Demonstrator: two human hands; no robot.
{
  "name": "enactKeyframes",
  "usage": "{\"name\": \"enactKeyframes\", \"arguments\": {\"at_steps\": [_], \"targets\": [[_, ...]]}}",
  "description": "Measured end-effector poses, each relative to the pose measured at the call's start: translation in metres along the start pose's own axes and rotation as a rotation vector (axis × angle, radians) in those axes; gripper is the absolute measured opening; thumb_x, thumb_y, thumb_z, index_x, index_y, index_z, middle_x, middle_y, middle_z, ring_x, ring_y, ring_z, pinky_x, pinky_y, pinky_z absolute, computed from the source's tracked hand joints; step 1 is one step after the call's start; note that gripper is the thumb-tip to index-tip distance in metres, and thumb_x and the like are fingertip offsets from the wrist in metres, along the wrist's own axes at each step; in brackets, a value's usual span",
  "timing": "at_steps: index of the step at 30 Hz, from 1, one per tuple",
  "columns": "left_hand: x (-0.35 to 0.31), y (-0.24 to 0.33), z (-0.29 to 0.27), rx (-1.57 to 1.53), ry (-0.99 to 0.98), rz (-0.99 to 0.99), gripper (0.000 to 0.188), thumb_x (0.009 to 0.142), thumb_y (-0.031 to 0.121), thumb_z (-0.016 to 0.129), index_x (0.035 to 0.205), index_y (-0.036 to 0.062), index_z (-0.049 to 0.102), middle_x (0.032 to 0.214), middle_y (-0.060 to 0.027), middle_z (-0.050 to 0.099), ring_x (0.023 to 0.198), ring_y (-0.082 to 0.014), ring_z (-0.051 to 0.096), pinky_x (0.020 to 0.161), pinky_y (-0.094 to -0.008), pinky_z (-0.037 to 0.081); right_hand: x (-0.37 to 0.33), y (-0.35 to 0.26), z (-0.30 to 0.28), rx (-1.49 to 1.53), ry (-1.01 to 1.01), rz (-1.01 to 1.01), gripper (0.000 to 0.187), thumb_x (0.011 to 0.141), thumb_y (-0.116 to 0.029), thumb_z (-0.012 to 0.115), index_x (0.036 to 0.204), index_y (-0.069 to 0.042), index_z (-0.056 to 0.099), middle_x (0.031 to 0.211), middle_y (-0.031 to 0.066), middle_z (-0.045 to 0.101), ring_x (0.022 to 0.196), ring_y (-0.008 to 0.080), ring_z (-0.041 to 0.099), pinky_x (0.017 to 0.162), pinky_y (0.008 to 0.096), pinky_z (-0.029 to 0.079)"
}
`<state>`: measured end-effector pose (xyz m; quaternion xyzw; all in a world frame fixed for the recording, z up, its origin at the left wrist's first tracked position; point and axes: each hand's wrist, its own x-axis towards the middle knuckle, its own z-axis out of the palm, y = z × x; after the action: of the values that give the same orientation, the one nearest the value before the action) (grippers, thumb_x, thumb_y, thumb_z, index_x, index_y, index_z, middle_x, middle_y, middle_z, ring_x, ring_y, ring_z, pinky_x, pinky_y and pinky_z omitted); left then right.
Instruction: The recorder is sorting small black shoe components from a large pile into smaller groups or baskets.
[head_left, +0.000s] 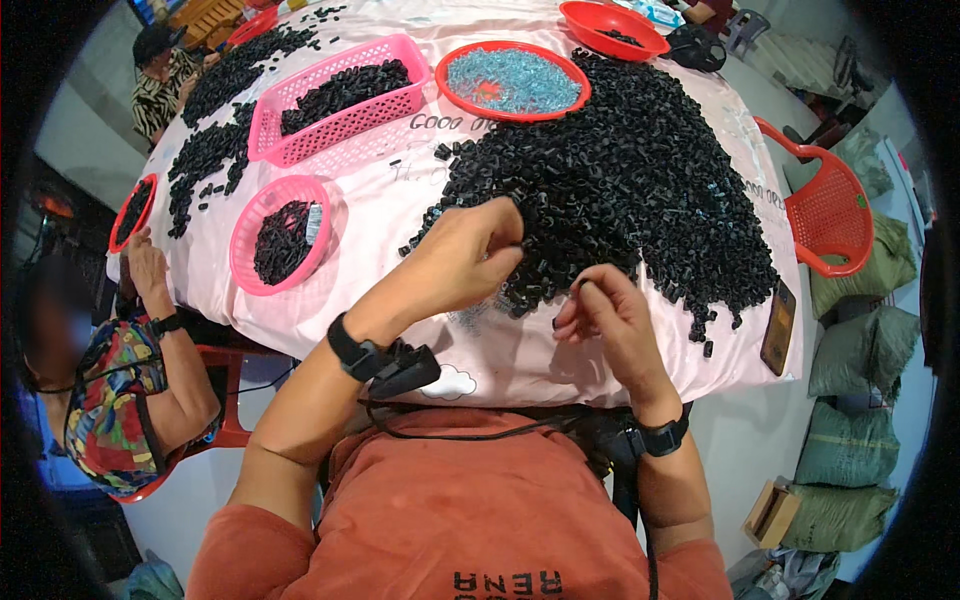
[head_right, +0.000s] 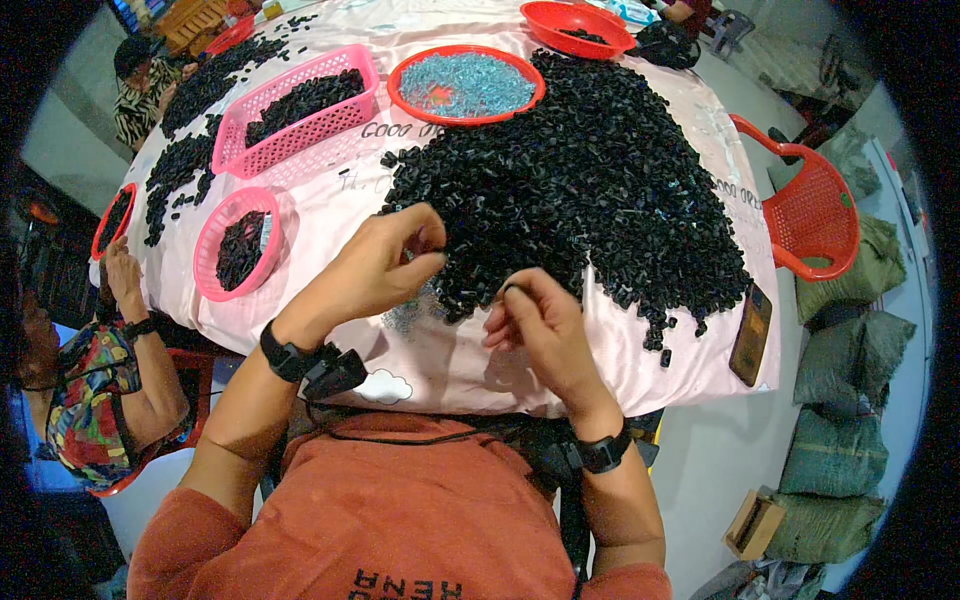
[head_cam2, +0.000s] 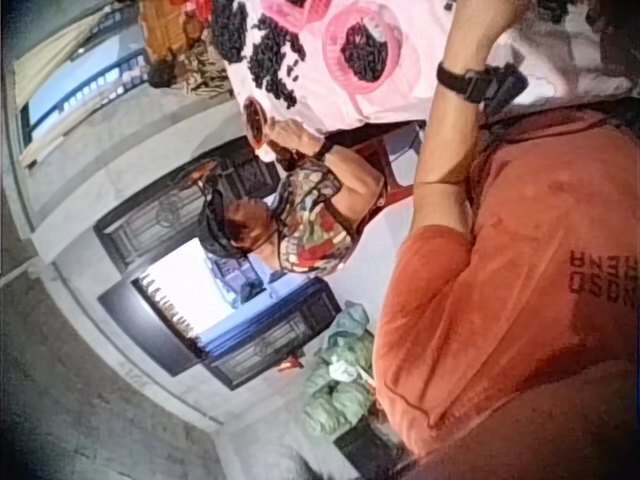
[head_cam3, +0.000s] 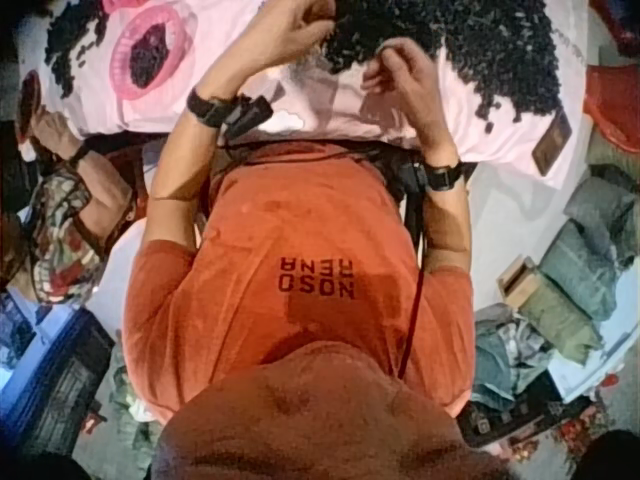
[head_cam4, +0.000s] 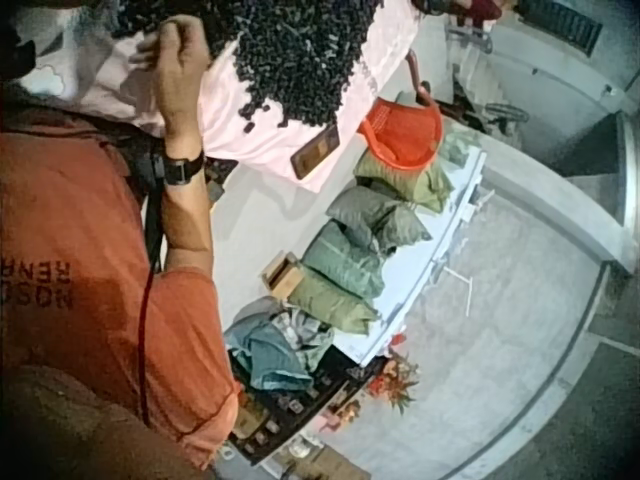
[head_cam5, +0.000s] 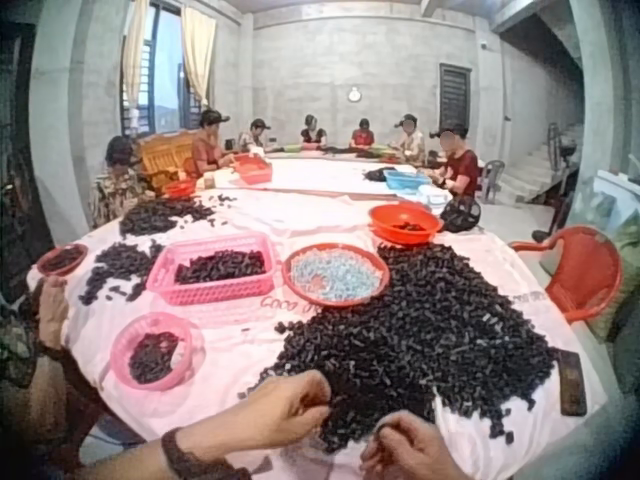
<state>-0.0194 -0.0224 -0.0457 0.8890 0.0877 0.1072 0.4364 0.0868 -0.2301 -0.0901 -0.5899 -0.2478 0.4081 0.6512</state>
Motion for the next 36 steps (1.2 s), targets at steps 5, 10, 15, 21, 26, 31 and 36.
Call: {"name": "enactKeyframes", "arguments": {"at_steps": [5, 10, 15, 21, 26, 31, 36], "targets": [[-0.017, -0.016, 0.009, -0.188, -0.302, -0.017, 0.013, 0.079, 0.009, 0.060, 0.087, -0.0008, 0.058, 0.078, -0.0151, 0.064, 0.072, -0.0271, 0.063, 0.065, -0.0367, 0.049, 0.002, 0.016, 0.008, -0.049, -0.067, 0.025, 0.016, 0.102, -0.014, 0.046, 0.102, -0.001, 0.054, 0.082, 0.0076, 0.064, 0.070, 0.0118, 0.064, 0.063, 0.0247, 0.054], [-0.005, -0.014, 0.026, -0.107, -0.357, 0.076, 0.016, 0.081, 0.012, 0.064, 0.091, 0.0001, 0.059, 0.079, -0.0116, 0.064, 0.072, -0.0209, 0.062, 0.065, -0.0336, 0.049, 0.016, 0.018, 0.001, -0.016, -0.020, 0.001, 0.015, 0.102, -0.014, 0.046, 0.102, -0.001, 0.054, 0.086, 0.0085, 0.065, 0.073, 0.0126, 0.065, 0.066, 0.0250, 0.055], [0.017, -0.015, 0.034, -0.037, -0.303, 0.089, 0.014, 0.083, 0.010, 0.061, 0.090, -0.0014, 0.058, 0.078, -0.0145, 0.065, 0.073, -0.0224, 0.064, 0.065, -0.0359, 0.050, 0.025, 0.009, -0.006, -0.117, 0.067, 0.037, 0.015, 0.102, -0.018, 0.047, 0.101, -0.005, 0.055, 0.090, 0.0065, 0.067, 0.077, 0.0116, 0.066, 0.065, 0.0229, 0.053], [0.036, -0.009, 0.025, -0.077, -0.059, 0.089, 0.015, 0.087, 0.008, 0.061, 0.098, -0.0019, 0.058, 0.088, -0.0111, 0.064, 0.080, -0.0154, 0.061, 0.072, -0.0304, 0.049, 0.035, 0.001, -0.006, 0.019, 0.220, -0.082, 0.014, 0.101, -0.018, 0.050, 0.103, -0.005, 0.057, 0.095, 0.0074, 0.068, 0.079, 0.0116, 0.067, 0.065, 0.0211, 0.053], [0.019, -0.016, 0.014, -0.203, -0.043, 0.078, 0.013, 0.088, 0.005, 0.060, 0.100, -0.0004, 0.059, 0.089, -0.0044, 0.064, 0.083, -0.0104, 0.058, 0.075, -0.0277, 0.049, 0.027, -0.002, -0.002, -0.017, 0.238, -0.140, 0.017, 0.101, -0.017, 0.053, 0.108, -0.004, 0.061, 0.092, 0.0068, 0.069, 0.079, 0.0115, 0.068, 0.065, 0.0214, 0.053], [-0.014, -0.020, 0.026, -0.228, -0.349, 0.057, 0.015, 0.082, 0.010, 0.063, 0.092, 0.0008, 0.059, 0.081, -0.0128, 0.064, 0.074, -0.0249, 0.063, 0.068, -0.0360, 0.049, 0.026, 0.014, 0.004, 0.055, 0.094, -0.108, 0.021, 0.099, -0.015, 0.056, 0.115, -0.004, 0.063, 0.089, 0.0062, 0.070, 0.075, 0.0115, 0.068, 0.065, 0.0217, 0.053], [-0.019, -0.022, 0.025, -0.086, -0.183, 0.039, 0.015, 0.085, 0.007, 0.064, 0.097, 0.0004, 0.058, 0.085, -0.0072, 0.062, 0.080, -0.0157, 0.061, 0.071, -0.0304, 0.049, 0.023, 0.014, 0.016, 0.097, 0.084, -0.061, 0.020, 0.098, -0.012, 0.056, 0.114, -0.002, 0.062, 0.090, 0.0076, 0.069, 0.077, 0.0116, 0.068, 0.067, 0.0226, 0.054]]}}
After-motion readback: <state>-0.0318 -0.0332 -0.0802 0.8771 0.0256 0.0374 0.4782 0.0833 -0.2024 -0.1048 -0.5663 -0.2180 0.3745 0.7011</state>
